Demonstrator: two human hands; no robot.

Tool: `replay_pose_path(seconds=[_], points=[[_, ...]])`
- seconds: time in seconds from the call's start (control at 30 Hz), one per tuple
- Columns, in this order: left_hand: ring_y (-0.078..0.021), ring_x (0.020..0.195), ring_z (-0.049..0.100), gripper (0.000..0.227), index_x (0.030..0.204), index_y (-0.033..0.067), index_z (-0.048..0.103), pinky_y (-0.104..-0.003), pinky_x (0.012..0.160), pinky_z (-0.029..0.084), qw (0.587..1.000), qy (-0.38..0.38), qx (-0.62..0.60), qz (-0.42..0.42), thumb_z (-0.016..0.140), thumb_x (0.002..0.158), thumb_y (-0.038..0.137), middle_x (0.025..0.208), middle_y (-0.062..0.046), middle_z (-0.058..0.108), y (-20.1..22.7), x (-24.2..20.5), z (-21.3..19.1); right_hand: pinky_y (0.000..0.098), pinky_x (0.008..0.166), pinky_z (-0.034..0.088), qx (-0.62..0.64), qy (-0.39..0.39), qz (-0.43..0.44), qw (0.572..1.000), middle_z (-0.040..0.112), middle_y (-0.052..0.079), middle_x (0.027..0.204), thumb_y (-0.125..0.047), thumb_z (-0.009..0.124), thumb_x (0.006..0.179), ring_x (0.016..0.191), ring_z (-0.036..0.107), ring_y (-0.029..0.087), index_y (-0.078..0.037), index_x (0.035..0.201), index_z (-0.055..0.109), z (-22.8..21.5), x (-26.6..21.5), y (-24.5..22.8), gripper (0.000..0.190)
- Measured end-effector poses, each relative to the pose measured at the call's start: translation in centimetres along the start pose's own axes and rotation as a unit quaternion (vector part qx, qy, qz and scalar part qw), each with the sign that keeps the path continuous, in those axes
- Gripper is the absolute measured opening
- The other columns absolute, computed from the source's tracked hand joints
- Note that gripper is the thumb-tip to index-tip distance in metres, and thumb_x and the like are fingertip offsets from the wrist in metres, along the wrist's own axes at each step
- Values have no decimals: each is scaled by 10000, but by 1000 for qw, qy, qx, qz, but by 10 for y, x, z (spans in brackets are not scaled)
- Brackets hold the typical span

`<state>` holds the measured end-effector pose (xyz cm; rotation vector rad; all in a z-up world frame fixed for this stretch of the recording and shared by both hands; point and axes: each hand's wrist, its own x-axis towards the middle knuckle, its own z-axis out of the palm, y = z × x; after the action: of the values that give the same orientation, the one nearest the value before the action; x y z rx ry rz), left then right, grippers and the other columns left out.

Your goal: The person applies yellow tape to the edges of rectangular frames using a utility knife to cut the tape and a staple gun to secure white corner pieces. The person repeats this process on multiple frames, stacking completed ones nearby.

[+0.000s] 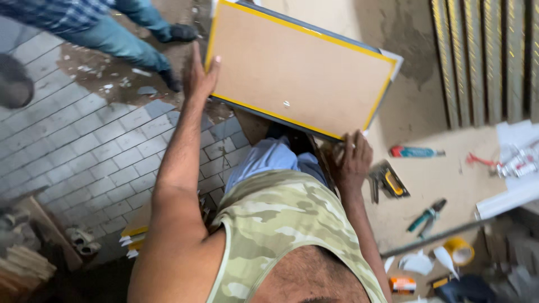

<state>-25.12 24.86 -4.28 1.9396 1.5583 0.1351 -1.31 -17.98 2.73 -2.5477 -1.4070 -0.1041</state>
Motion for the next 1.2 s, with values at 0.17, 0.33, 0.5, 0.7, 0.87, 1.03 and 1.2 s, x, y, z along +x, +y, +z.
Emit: replay_pose_path(seconds=[0.17, 0.33, 0.5, 0.7, 0.87, 1.03, 1.2], points=[[-305, 1244, 592, 723, 1549, 159, 362, -420, 1000, 502, 958, -29, -235, 163, 752, 983, 385, 1394, -200, 581, -15, -21, -37, 624, 1152, 309, -22, -2, -5, 1000, 550, 253, 1436, -415, 856, 776, 1336, 487, 429, -32, 1303, 601, 4, 14, -11, 700], [-135, 882, 570, 344, 1098, 114, 611, -324, 761, 488, 949, -37, -220, 223, 754, 1001, 411, 1014, -52, 626, 66, -104, -140, 566, 1179, 376, 100, 60, -19, 993, 514, 280, 1483, -346, 868, 887, 1379, 469, 452, 26, 1395, 525, 8, 24, -3, 717], [-102, 812, 591, 574, 1110, 150, 632, -301, 740, 499, 792, -4, -176, 585, 704, 863, 663, 939, 18, 583, 191, -229, -211, 520, 1148, 423, 300, 20, -24, 954, 551, 232, 1456, -316, 863, 903, 1355, 515, 402, 6, 1407, 535, 1, 68, 12, 681], [-134, 1032, 593, 73, 965, 216, 629, -363, 962, 455, 575, 216, -38, 788, 698, 979, 196, 1106, 71, 595, 339, -309, -191, 507, 1113, 441, 385, -27, -39, 922, 604, 208, 1374, -251, 832, 908, 1294, 558, 382, -11, 1336, 589, -26, 73, 37, 547], [-164, 1147, 575, 100, 1069, 125, 680, -334, 946, 478, 596, 206, -23, 776, 650, 977, 149, 1210, 6, 581, 394, -324, -138, 495, 1083, 456, 290, 65, 18, 955, 648, 189, 1306, -198, 806, 912, 1243, 595, 366, -25, 1277, 634, -40, 3, 90, 438], [-163, 1081, 576, 108, 1044, 118, 676, -318, 864, 478, 646, 94, 37, 756, 657, 963, 187, 1132, -1, 578, 420, -349, -112, 484, 1054, 471, 91, 138, 244, 956, 691, 169, 1239, -144, 780, 916, 1192, 631, 349, -39, 1218, 679, -59, -147, 173, 335], [-157, 992, 569, 106, 1014, 123, 670, -309, 801, 469, 656, 40, 122, 744, 663, 972, 219, 1049, 2, 573, 433, -337, -75, 506, 1063, 423, -75, 131, 496, 855, 630, 204, 1257, -141, 784, 856, 1209, 547, 406, -3, 1259, 644, -68, -275, 225, 448]])
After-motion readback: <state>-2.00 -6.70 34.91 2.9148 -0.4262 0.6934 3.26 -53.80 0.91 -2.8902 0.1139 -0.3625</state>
